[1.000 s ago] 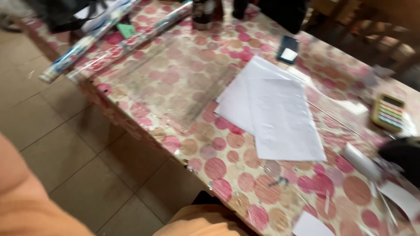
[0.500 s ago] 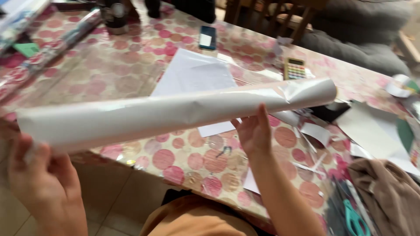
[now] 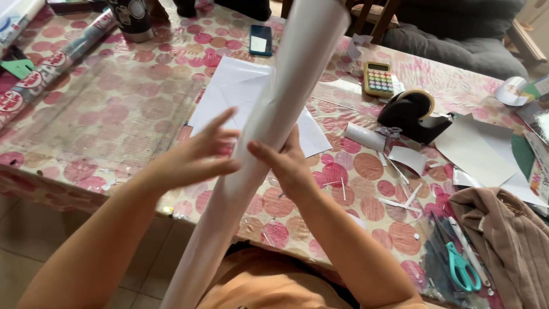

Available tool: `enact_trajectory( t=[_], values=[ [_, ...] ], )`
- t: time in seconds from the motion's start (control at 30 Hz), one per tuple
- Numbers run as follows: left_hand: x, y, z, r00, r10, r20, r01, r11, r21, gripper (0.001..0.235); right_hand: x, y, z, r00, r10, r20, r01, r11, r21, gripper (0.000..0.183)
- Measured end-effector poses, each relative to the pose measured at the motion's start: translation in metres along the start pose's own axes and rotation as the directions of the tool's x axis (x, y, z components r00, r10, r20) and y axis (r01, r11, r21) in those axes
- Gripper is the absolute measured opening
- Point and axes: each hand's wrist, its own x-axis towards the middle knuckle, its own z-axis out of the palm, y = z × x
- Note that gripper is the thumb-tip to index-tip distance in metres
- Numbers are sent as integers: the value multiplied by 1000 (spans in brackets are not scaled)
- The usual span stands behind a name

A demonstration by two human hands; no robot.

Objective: Cutting a piece of vinyl from a roll and weeding a design using scissors and a weeding tool

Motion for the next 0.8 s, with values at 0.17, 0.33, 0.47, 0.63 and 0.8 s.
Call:
enact_trajectory(
  t=[0.17,0.33,0.47,0.63,0.8],
  values=[
    [58,-38,6,972,-188,137,228,890,-395,103,-6,17,-34,998,56,-25,-54,996,77,78],
    [68,-70,-1,971,-140,196,237,705,-668,61,-13,14,-67,979,33,-199,-3,989,146,38],
    [76,-91,-6,973,27,228,164,613,-773,61,-12,13,-82,961,-103,-258,100,995,-21,51],
    [85,-87,-4,992,14,129,92,627,-774,53,-17,-2,-91,934,-219,-282,157,962,-225,60],
    [89,-73,-4,888,-397,-234,284,871,-400,84,-12,9,-116,920,1,-393,-131,943,-305,87]
  ],
)
